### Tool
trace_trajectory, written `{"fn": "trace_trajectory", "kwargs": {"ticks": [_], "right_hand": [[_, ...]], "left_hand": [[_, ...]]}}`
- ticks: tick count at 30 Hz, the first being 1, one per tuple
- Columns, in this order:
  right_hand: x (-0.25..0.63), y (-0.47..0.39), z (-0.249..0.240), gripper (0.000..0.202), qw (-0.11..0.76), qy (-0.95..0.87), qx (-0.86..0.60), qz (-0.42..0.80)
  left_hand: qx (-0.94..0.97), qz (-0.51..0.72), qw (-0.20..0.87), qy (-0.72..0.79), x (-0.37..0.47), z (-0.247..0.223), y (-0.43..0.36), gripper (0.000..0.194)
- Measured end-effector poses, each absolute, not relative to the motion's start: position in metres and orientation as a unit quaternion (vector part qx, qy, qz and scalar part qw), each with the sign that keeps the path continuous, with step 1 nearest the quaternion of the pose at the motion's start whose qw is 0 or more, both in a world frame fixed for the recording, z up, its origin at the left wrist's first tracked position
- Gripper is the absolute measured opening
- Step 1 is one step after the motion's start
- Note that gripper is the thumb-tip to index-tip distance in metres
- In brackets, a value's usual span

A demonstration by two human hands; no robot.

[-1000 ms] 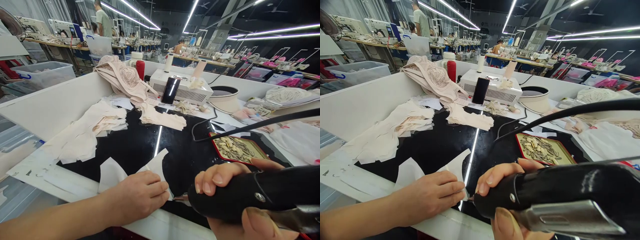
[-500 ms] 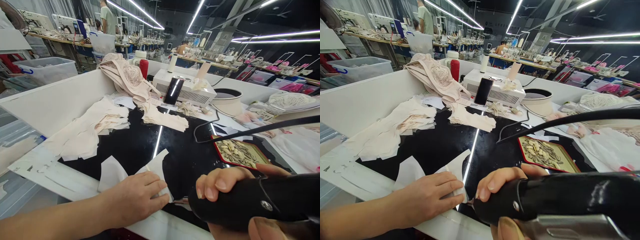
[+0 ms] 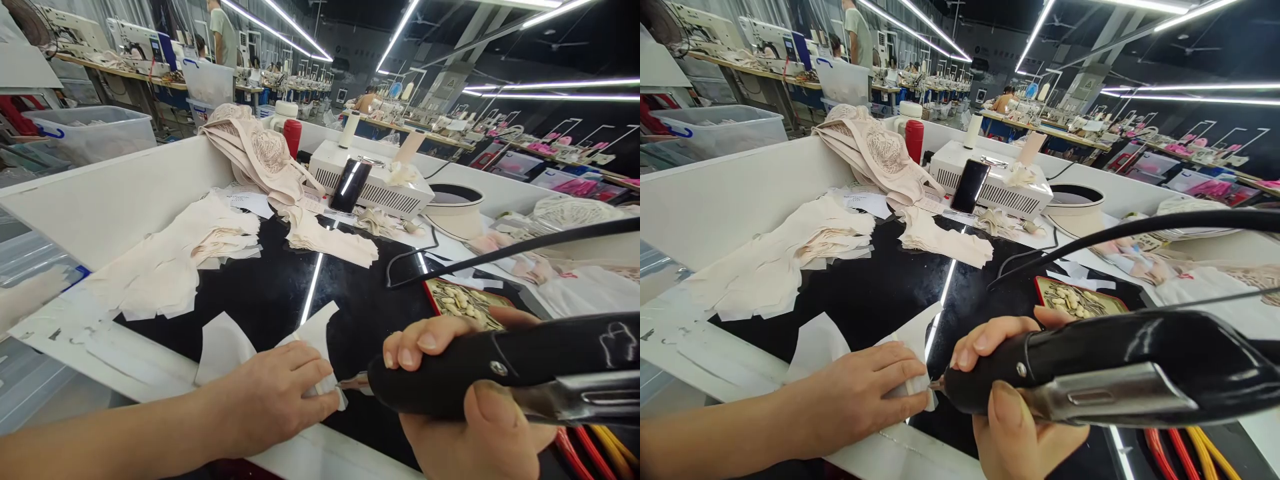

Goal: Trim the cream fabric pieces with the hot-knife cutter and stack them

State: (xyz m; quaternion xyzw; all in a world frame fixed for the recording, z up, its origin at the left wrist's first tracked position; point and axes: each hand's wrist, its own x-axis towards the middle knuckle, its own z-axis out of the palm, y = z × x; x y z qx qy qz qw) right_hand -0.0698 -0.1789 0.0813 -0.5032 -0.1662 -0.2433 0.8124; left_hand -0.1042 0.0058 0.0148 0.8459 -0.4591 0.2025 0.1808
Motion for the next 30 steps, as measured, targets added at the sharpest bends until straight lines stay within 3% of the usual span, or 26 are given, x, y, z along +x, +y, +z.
{"fn": "trace_trajectory", "kwargs": {"ticks": [19, 24, 30], "right_hand": [[-0.064, -0.176, 0.084, 0.044, 0.808, -0.149, -0.524, -0.224], [-0.07, -0.178, 0.083, 0.047, 0.821, -0.16, -0.506, -0.21], [-0.071, -0.181, 0.083, 0.044, 0.814, -0.177, -0.514, -0.206]], "left_hand": [[0.862, 0.237, 0.18, -0.41, -0.119, 0.012, -0.005, 0.013], [0.879, 0.208, 0.128, -0.409, -0.122, 0.014, 0.0, 0.035], [0.884, 0.195, 0.15, -0.398, -0.109, 0.016, 0.012, 0.035]]}}
